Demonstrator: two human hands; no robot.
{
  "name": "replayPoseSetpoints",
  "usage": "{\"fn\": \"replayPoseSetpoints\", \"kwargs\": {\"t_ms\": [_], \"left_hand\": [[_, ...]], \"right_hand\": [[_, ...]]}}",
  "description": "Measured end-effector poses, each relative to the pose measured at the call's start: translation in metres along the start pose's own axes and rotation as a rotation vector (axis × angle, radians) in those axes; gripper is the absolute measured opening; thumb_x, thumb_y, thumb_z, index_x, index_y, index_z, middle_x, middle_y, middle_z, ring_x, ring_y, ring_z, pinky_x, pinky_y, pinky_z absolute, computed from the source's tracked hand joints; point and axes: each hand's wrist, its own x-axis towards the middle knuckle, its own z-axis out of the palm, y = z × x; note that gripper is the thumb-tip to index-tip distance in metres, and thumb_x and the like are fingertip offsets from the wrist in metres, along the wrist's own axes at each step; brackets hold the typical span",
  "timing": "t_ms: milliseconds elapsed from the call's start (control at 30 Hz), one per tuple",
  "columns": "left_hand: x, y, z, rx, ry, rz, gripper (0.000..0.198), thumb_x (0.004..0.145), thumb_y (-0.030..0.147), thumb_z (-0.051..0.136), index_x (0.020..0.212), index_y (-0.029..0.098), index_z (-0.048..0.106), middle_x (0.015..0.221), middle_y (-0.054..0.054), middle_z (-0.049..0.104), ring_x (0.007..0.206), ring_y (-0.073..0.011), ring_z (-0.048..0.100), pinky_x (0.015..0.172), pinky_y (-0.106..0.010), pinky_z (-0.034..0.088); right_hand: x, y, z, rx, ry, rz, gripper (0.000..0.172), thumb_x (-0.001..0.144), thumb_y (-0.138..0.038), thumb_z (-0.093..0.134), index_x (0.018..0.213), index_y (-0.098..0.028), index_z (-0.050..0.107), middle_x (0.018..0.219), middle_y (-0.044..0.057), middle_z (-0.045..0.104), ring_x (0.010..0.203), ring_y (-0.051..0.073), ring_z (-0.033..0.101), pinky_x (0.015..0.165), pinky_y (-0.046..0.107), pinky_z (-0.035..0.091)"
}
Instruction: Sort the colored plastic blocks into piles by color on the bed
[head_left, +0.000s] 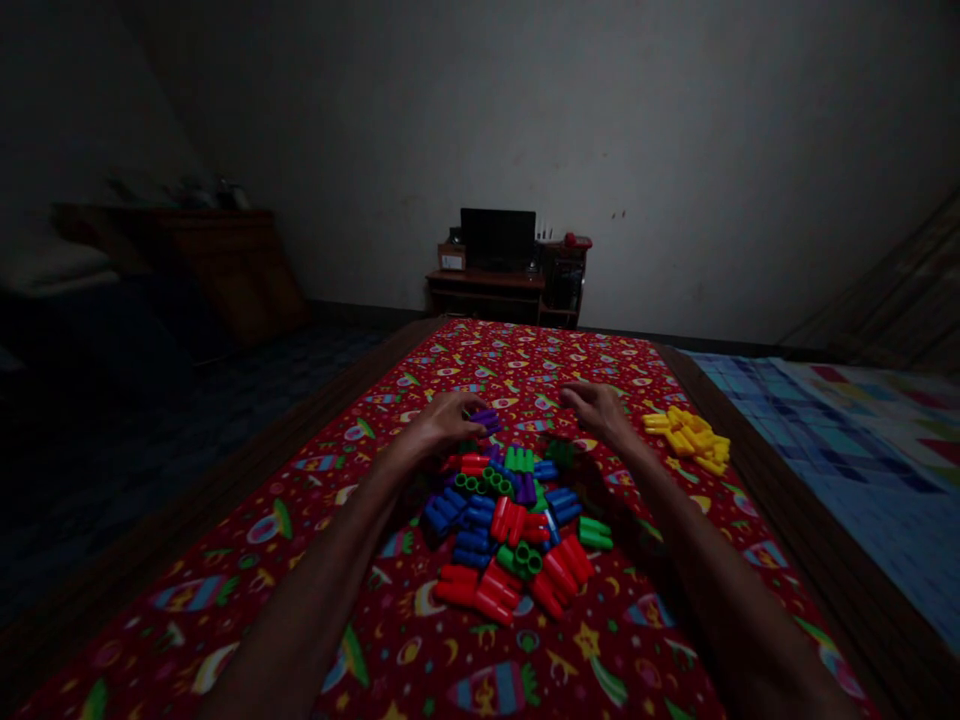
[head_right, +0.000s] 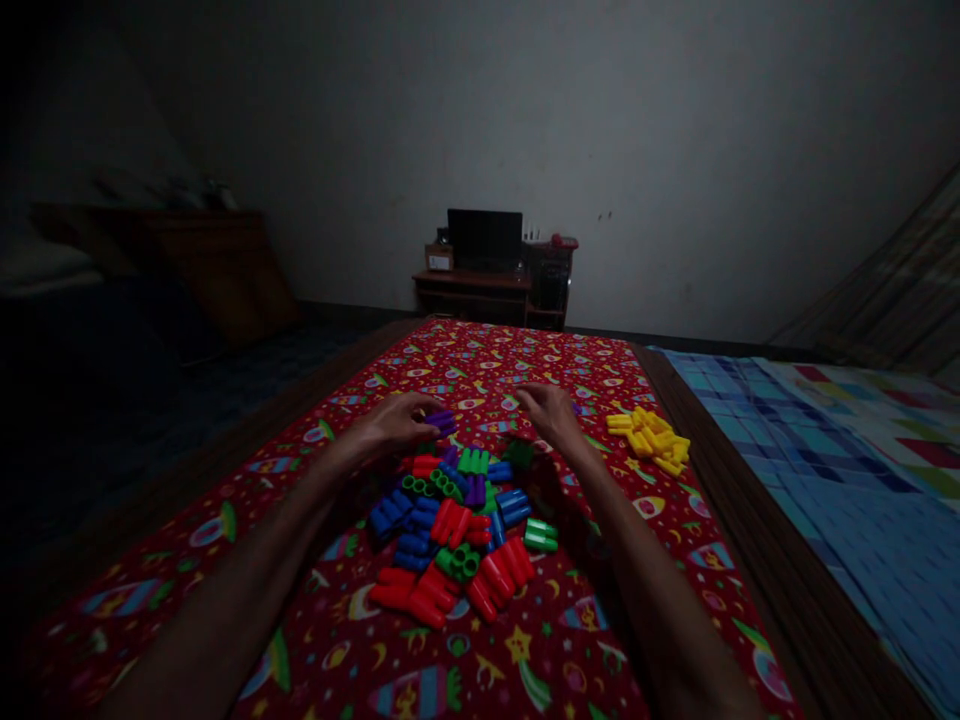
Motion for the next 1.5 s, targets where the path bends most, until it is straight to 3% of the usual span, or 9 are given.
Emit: {"fn": "replayPoseSetpoints", "kwargs": {"t_ms": [100,233,367,533,767,967,1133,1300,1500], "left_hand": [[0.0,0.022,0.011,-0.096,0.122,0.103,0.038,0.069,0.023,0.069,0.106,0.018,0.068,0.099,-0.005,0.071,0.083,-0.0183,0.067,0.072,-0.025,0.053],[0.0,0.031,0.024,-0.153,0.096,0.198,0.038,0.071,0.024,0.068,0.109,0.018,0.065,0.103,-0.005,0.069,0.083,-0.0175,0.067,0.075,-0.028,0.054],[-0.003,0.014,0.027,0.009,0.079,0.138,0.036,0.074,0.028,0.068,0.108,0.017,0.066,0.106,-0.01,0.068,0.088,-0.0204,0.067,0.081,-0.031,0.053],[-0.006,0.002,0.027,0.139,-0.182,0.089,0.017,0.08,0.027,0.059,0.082,0.019,0.073,0.079,-0.007,0.073,0.074,-0.0183,0.067,0.065,-0.023,0.048],[0.001,0.01,0.031,0.119,-0.163,0.035,0.029,0.066,0.017,0.063,0.09,0.023,0.076,0.084,-0.003,0.076,0.077,-0.0186,0.069,0.065,-0.021,0.049],[0.003,0.01,0.026,-0.025,-0.054,-0.025,0.029,0.067,0.014,0.055,0.088,0.017,0.075,0.076,-0.002,0.074,0.07,-0.0168,0.067,0.063,-0.021,0.049],[0.006,0.011,0.027,-0.226,0.086,-0.009,0.028,0.068,0.016,0.054,0.091,0.013,0.07,0.074,-0.001,0.07,0.066,-0.0144,0.065,0.058,-0.021,0.051],[0.006,0.011,0.034,-0.135,0.04,0.076,0.026,0.07,0.015,0.053,0.089,0.017,0.07,0.079,-0.001,0.07,0.072,-0.0146,0.065,0.063,-0.021,0.051],[0.005,0.006,0.047,-0.06,-0.146,0.211,0.024,0.074,0.02,0.056,0.092,0.015,0.071,0.087,-0.005,0.072,0.079,-0.0189,0.065,0.069,-0.023,0.048]], "right_hand": [[-0.008,-0.027,0.021,0.169,-0.221,-0.084,0.035,0.088,-0.034,0.052,0.111,-0.016,0.07,0.097,0.008,0.075,0.083,0.021,0.07,0.068,0.029,0.053],[-0.008,-0.026,0.028,0.114,-0.27,-0.152,0.026,0.085,-0.027,0.055,0.099,-0.017,0.074,0.089,0.005,0.076,0.08,0.02,0.07,0.071,0.028,0.052],[0.001,0.012,0.005,-0.072,-0.043,-0.006,0.025,0.085,-0.028,0.053,0.088,-0.016,0.075,0.085,0.008,0.075,0.077,0.021,0.07,0.07,0.029,0.051],[0.003,0.054,-0.021,-0.262,0.157,0.099,0.032,0.087,-0.031,0.048,0.093,-0.013,0.074,0.091,0.011,0.075,0.084,0.023,0.068,0.077,0.032,0.05],[0.006,0.05,-0.034,-0.322,0.308,0.124,0.033,0.084,-0.026,0.047,0.102,-0.014,0.073,0.101,0.01,0.074,0.096,0.023,0.066,0.09,0.034,0.047],[0.0,0.005,-0.013,-0.091,-0.048,-0.003,0.03,0.085,-0.024,0.049,0.097,-0.015,0.075,0.084,0.006,0.075,0.077,0.02,0.07,0.071,0.028,0.052],[-0.016,-0.017,0.029,-0.009,-0.277,-0.148,0.031,0.085,-0.028,0.056,0.111,-0.019,0.07,0.103,0.008,0.074,0.09,0.022,0.069,0.077,0.03,0.052],[-0.028,-0.028,0.043,-0.179,-0.404,-0.273,0.035,0.086,-0.02,0.056,0.119,-0.015,0.066,0.087,0.008,0.073,0.074,0.017,0.066,0.067,0.023,0.044],[-0.031,-0.053,0.018,-0.228,-0.526,-0.326,0.031,0.095,-0.028,0.045,0.105,-0.014,0.071,0.077,0.005,0.069,0.062,0.012,0.057,0.057,0.021,0.034]]}}
